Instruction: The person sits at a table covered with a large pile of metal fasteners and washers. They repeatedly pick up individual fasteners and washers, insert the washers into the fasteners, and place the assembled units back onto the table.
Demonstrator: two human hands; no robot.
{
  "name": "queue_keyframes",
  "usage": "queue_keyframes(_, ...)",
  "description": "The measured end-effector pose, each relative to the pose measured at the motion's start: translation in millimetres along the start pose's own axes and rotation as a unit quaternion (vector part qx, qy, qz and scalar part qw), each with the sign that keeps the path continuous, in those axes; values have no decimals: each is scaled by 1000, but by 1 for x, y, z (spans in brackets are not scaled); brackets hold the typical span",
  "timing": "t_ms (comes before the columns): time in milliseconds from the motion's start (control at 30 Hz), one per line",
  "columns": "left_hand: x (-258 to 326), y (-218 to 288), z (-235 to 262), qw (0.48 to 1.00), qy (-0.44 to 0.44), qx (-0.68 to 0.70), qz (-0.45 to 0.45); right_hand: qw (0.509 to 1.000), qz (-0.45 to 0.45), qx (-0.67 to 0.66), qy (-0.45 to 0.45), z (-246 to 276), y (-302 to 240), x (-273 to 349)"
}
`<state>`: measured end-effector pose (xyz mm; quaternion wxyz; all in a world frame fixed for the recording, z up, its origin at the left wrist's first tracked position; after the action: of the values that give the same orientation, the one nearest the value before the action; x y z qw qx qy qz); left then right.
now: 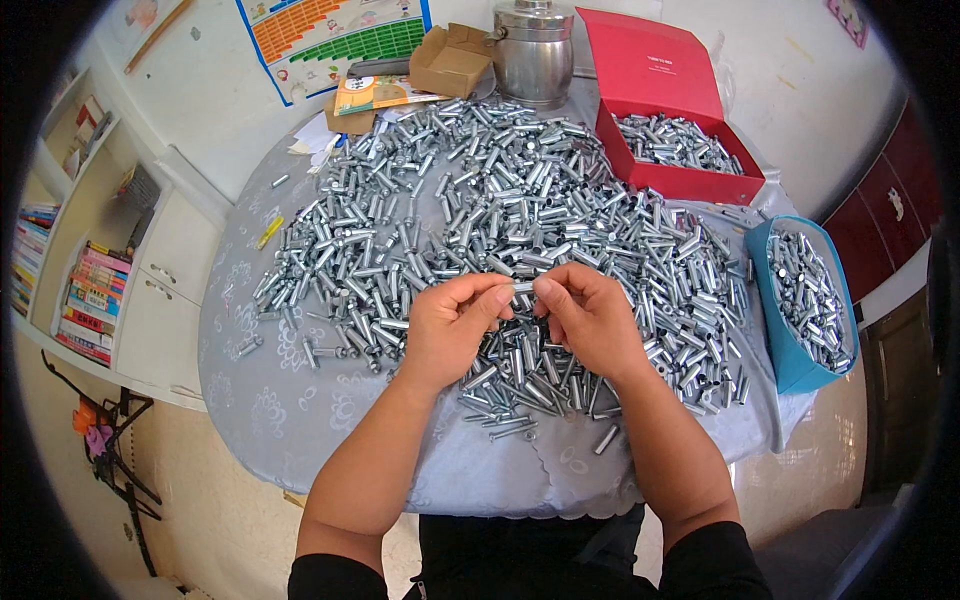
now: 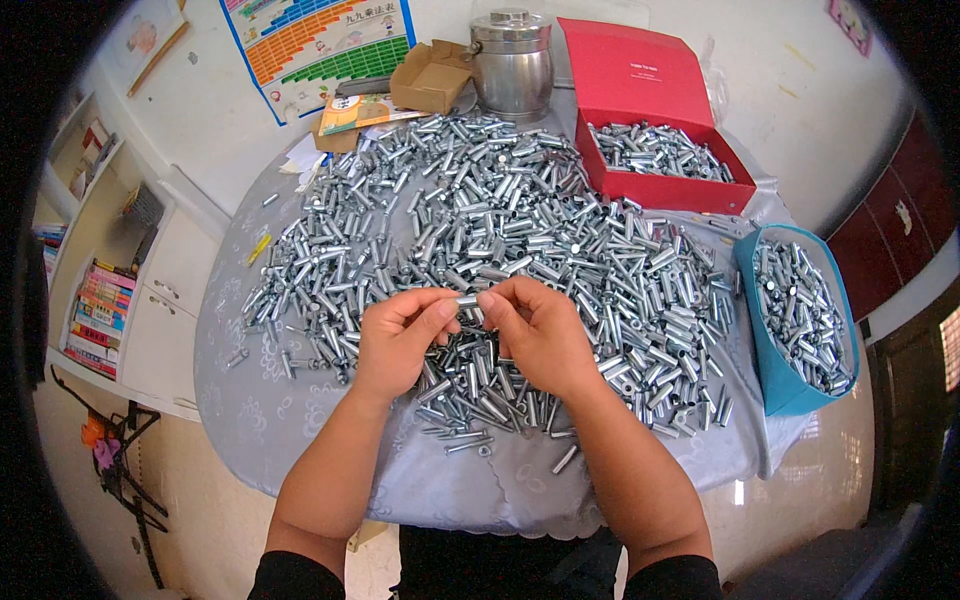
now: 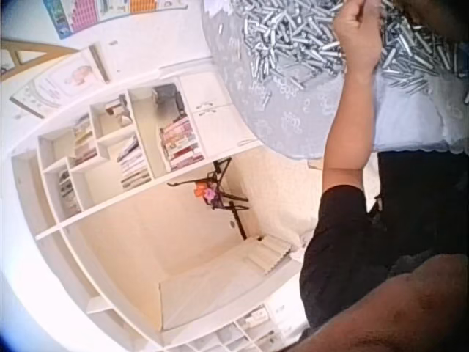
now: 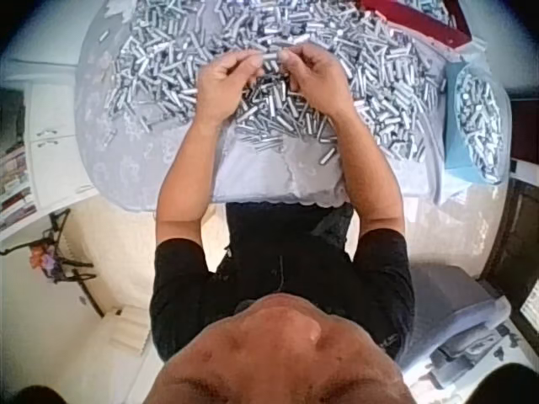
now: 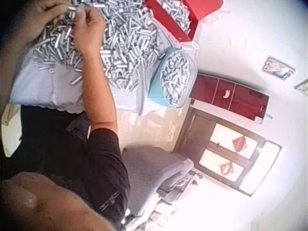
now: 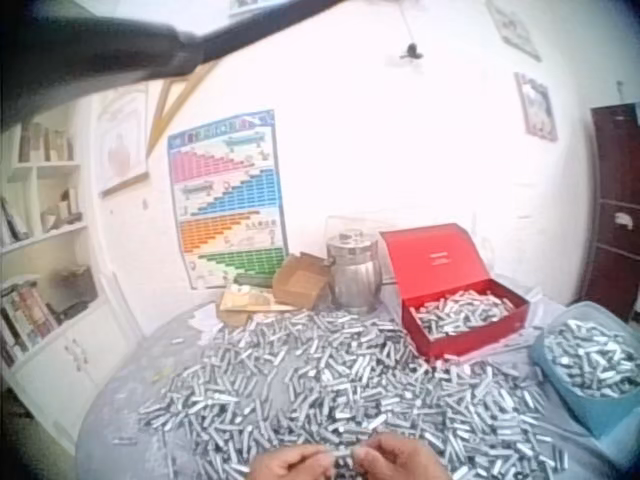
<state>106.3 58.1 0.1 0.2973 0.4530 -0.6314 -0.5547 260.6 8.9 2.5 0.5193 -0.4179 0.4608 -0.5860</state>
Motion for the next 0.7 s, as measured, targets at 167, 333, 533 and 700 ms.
queue_keyframes(167, -1, -2, 3, 1000, 4, 18, -4, 999, 29, -32, 24, -1, -7, 1)
queue_keyframes(333, 0, -2, 2, 1000, 6, 24, -4, 999, 27, -22, 27, -1, -6, 2)
queue_keyframes(533, -1, -2, 2, 1000, 6, 20, -5, 1000, -2, -14, 10, 1, 1, 0)
queue_keyframes(700, 0, -2, 3, 1000, 7, 18, 5, 999, 5, -25, 26, 1, -3, 0)
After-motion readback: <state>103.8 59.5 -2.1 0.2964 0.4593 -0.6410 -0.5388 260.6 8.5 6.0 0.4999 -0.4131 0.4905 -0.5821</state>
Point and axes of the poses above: each hand's wrist, its own x-axis away from the middle knuckle, its own z-axis out of the back of the hand, y = z × x, the point moved 9 cm from there along -x, towards the middle knuckle, and after that the axes turned 12 degrees about x, right-handed, at the moved point
